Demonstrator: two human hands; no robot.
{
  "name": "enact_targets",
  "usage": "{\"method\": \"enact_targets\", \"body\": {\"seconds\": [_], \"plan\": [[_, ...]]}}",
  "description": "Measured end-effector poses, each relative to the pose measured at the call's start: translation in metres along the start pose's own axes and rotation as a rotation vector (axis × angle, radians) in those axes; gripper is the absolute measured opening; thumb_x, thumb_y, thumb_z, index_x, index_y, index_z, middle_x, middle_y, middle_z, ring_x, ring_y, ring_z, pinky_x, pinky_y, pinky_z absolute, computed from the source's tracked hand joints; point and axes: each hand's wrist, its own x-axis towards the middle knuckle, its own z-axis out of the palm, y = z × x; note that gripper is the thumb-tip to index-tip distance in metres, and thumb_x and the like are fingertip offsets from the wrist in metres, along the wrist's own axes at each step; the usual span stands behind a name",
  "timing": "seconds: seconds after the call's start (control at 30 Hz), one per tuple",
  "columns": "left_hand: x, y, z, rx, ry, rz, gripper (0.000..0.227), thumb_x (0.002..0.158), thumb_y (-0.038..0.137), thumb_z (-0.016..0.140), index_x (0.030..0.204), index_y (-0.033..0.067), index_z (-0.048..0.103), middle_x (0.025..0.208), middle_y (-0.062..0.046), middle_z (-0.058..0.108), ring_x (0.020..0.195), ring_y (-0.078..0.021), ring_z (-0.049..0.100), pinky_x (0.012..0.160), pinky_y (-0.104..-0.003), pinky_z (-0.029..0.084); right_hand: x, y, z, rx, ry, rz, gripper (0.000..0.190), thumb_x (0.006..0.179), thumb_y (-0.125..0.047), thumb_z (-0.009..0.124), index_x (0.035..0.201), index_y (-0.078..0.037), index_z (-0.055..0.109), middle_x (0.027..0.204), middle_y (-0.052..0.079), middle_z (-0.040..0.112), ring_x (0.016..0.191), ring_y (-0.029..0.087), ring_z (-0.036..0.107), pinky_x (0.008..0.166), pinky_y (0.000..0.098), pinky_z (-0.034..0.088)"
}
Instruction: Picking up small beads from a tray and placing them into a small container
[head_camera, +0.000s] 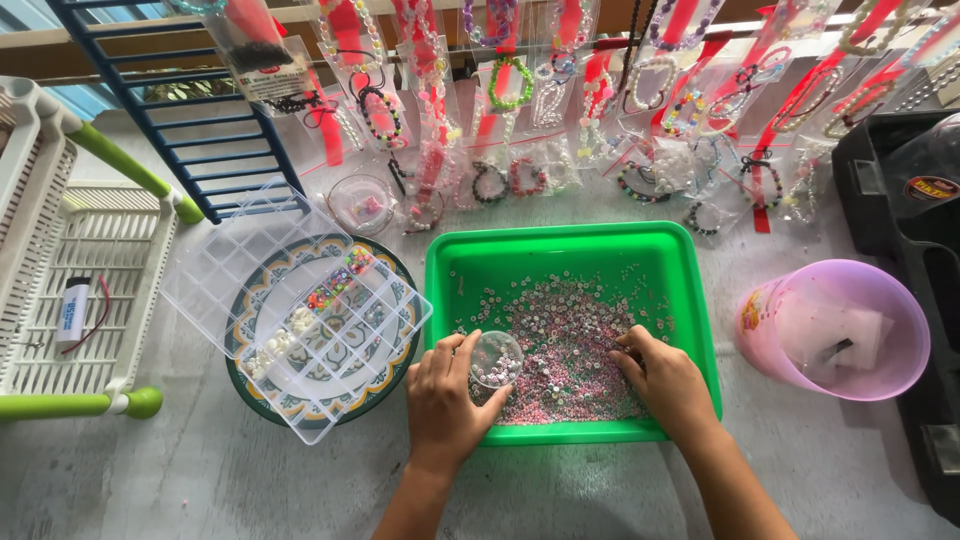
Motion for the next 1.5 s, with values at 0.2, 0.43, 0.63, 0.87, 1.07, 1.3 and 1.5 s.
{"method": "enact_targets", "body": {"seconds": [0.2,0.43,0.63,0.87,1.07,1.3,1.5], "plan": [[0.000,-0.001,0.001,-0.005,0.000,0.000,0.080,0.067,0.053,0.090,0.134,0.0181,0.062,0.121,-0.001,0.062,0.108,-0.0248,0.062,0.085,-0.044,0.046,0.002,0.005,0.010,-0.074,0.043,-0.077,0.021,0.095,-0.036,0.066,0.097,-0.017,0.056,0.094,-0.003,0.077,0.082,0.029,0.072,0.066,0.0445,0.051],[0.000,-0.001,0.000,-0.016,0.004,-0.004,0.080,0.067,0.051,0.091,0.134,0.0185,0.063,0.122,-0.001,0.062,0.109,-0.0244,0.062,0.086,-0.044,0.047,-0.001,0.016,0.018,-0.134,0.080,-0.121,0.024,0.096,-0.037,0.066,0.093,-0.017,0.054,0.092,-0.001,0.073,0.077,0.029,0.069,0.064,0.0445,0.050],[0.001,0.000,-0.001,-0.013,0.003,0.006,0.079,0.068,0.051,0.090,0.134,0.0174,0.062,0.121,-0.001,0.062,0.108,-0.0242,0.062,0.085,-0.043,0.046,-0.005,0.002,0.014,-0.065,0.085,-0.130,0.022,0.096,-0.035,0.065,0.092,-0.015,0.055,0.099,-0.002,0.076,0.084,0.028,0.072,0.067,0.0429,0.052],[-0.001,-0.001,0.000,-0.024,-0.008,0.003,0.078,0.070,0.052,0.089,0.135,0.0173,0.062,0.121,-0.002,0.062,0.109,-0.0242,0.062,0.086,-0.044,0.046,-0.008,-0.069,0.037,0.211,0.013,-0.242,0.017,0.095,-0.031,0.067,0.097,-0.014,0.065,0.090,0.002,0.079,0.069,0.019,0.074,0.059,0.0352,0.054],[0.001,0.000,-0.002,-0.035,-0.006,0.007,0.079,0.068,0.052,0.089,0.134,0.0174,0.062,0.121,-0.001,0.062,0.110,-0.0243,0.061,0.087,-0.044,0.045,-0.004,-0.062,0.010,0.203,0.045,-0.093,0.022,0.092,-0.034,0.071,0.104,-0.016,0.069,0.085,0.001,0.079,0.067,0.016,0.073,0.063,0.0329,0.055],[0.001,0.000,-0.003,-0.015,0.003,0.009,0.079,0.069,0.052,0.089,0.135,0.0178,0.062,0.121,-0.002,0.062,0.107,-0.0248,0.061,0.084,-0.043,0.046,-0.012,0.033,-0.001,-0.001,0.135,0.080,0.022,0.095,-0.020,0.065,0.116,-0.011,0.065,0.107,0.009,0.076,0.098,0.027,0.072,0.087,0.0418,0.053],[0.000,0.000,-0.001,0.001,0.006,0.013,0.078,0.070,0.052,0.089,0.135,0.0178,0.062,0.121,-0.001,0.062,0.107,-0.0246,0.061,0.085,-0.043,0.047,-0.015,-0.003,-0.004,0.240,0.057,0.024,0.025,0.092,-0.016,0.067,0.116,-0.012,0.069,0.110,0.005,0.078,0.101,0.017,0.075,0.091,0.0308,0.056]]}}
